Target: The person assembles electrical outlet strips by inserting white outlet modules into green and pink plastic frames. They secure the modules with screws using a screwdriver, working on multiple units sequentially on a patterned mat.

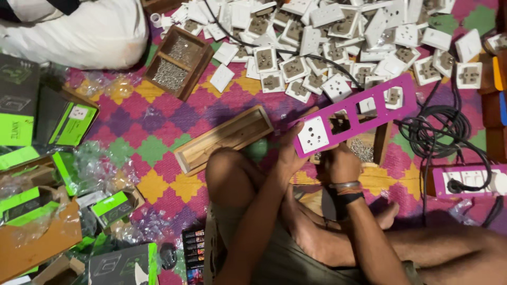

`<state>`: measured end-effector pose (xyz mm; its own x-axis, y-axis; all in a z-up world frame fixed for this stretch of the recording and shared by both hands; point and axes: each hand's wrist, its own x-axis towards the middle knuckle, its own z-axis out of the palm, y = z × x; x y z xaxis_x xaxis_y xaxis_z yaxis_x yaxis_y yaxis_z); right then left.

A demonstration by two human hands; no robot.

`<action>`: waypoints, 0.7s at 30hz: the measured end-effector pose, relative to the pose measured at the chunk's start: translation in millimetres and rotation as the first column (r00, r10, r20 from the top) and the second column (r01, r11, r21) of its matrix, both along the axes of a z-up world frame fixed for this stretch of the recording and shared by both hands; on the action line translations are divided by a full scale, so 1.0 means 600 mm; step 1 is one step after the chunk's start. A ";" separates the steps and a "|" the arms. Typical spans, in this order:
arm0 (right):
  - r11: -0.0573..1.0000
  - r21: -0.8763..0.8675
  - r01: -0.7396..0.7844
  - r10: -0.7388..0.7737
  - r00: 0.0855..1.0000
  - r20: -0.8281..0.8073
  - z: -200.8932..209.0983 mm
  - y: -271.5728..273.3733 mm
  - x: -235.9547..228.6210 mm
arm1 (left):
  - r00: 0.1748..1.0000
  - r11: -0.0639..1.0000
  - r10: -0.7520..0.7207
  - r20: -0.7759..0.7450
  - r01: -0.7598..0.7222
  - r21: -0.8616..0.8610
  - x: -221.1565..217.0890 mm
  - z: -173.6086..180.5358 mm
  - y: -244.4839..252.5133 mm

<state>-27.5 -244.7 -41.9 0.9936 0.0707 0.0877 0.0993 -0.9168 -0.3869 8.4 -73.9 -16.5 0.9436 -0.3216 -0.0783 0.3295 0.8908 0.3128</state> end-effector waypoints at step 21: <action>0.933 0.358 -0.031 -0.053 0.974 0.221 0.031 0.006 -0.025 | 0.999 1.000 0.029 -0.024 -0.029 0.012 -0.011 0.003 0.000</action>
